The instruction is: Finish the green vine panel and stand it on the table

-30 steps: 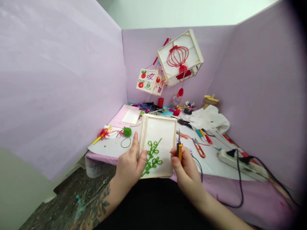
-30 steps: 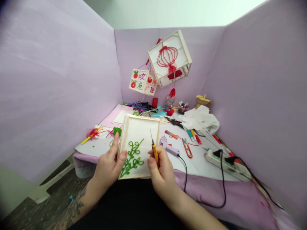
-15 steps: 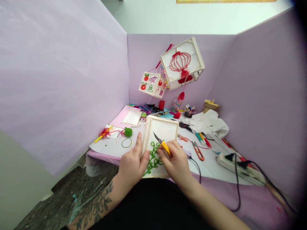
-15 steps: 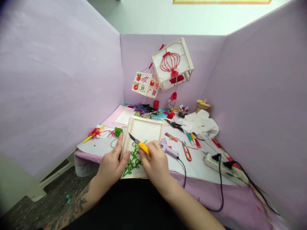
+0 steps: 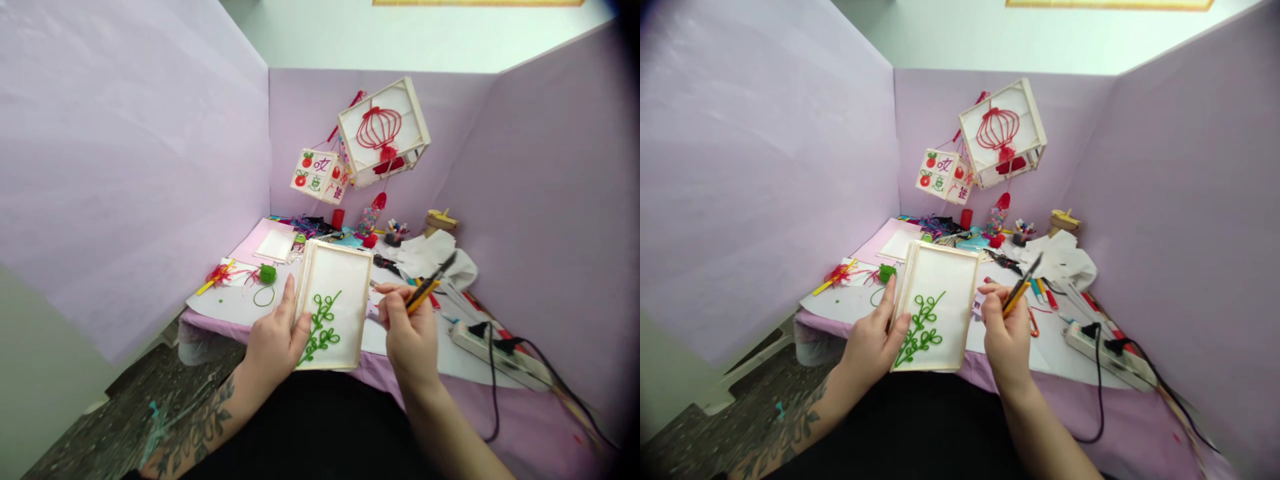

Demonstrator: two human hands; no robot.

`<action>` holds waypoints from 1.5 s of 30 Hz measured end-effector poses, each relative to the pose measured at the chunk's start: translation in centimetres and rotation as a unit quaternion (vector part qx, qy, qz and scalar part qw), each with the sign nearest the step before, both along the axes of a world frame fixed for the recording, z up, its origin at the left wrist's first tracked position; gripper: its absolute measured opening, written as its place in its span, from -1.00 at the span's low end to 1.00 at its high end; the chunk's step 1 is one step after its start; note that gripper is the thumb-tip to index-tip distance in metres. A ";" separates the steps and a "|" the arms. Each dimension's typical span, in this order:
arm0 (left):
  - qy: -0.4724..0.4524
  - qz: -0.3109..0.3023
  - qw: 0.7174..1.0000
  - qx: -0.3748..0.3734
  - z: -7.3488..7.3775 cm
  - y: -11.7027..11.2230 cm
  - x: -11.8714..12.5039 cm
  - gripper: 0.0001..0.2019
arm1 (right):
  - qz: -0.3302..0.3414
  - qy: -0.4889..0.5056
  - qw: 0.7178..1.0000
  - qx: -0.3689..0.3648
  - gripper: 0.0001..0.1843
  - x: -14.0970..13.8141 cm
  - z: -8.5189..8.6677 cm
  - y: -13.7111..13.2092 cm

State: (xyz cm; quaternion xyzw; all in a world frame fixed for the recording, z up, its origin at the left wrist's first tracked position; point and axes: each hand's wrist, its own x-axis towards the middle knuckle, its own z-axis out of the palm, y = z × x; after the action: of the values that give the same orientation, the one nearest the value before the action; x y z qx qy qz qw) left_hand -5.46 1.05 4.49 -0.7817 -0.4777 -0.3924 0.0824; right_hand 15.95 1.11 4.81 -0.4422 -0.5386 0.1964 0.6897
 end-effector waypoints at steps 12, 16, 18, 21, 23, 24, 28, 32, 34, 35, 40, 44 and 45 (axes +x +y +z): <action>-0.014 -0.003 0.999 -0.035 0.2 -0.1 0.1 -0.37 | 0.052 -0.395 0.893 0.209 -0.47 -1.1 1.2 -0.1; -0.018 -0.003 0.999 -0.033 0.1 0.0 0.0 -0.37 | 0.058 -0.391 0.899 0.189 -0.50 -1.3 1.0 0.1; -0.019 -0.003 0.999 -0.029 0.0 0.0 0.0 -0.37 | 0.078 -0.367 0.910 0.179 -0.61 -1.1 0.7 0.1; -0.017 0.000 0.999 -0.028 -0.1 0.0 0.0 -0.37 | 0.097 -0.329 0.924 0.170 -0.72 -0.7 0.5 0.1; -0.015 0.001 1.000 -0.024 -0.1 0.0 0.0 -0.37 | 0.105 -0.332 0.922 0.171 -0.70 -0.7 0.6 0.0; -0.014 0.000 1.000 -0.022 -0.1 0.0 0.0 -0.37 | 0.110 -0.344 0.916 0.174 -0.68 -0.9 0.8 -0.1; -0.012 0.000 0.999 -0.030 -0.1 0.1 0.0 -0.37 | 0.101 -0.409 0.888 0.184 -0.65 -1.8 1.5 -0.1; -0.017 0.002 0.999 -0.031 0.0 0.1 0.0 -0.37 | 0.101 -0.398 0.895 0.176 -0.66 -1.8 1.6 -0.1; -0.015 -0.001 1.000 -0.024 0.0 0.0 -0.1 -0.36 | 0.100 -0.358 0.912 0.176 -0.64 -1.1 1.2 -0.2; -0.013 -0.002 1.000 -0.022 0.0 0.0 -0.1 -0.36 | 0.097 -0.344 0.917 0.176 -0.64 -0.7 1.0 -0.2; -0.011 -0.002 1.000 -0.020 0.1 0.0 -0.1 -0.36 | 0.100 -0.352 0.915 0.169 -0.76 0.3 0.1 -0.5; -0.011 -0.002 0.999 -0.029 0.2 -0.1 -0.1 -0.36 | 0.121 -0.357 0.917 0.133 -0.81 -0.2 -0.2 -0.5; -0.011 0.000 0.999 -0.031 0.2 -0.1 -0.2 -0.36 | 0.127 -0.348 0.920 0.126 -0.82 -0.3 -0.3 -0.5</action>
State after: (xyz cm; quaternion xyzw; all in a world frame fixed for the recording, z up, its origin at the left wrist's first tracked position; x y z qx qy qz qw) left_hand -5.62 0.99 4.65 -0.7796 -0.4902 -0.3862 0.0528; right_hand 15.62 0.60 4.54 -0.3203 -0.8167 0.0464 0.4778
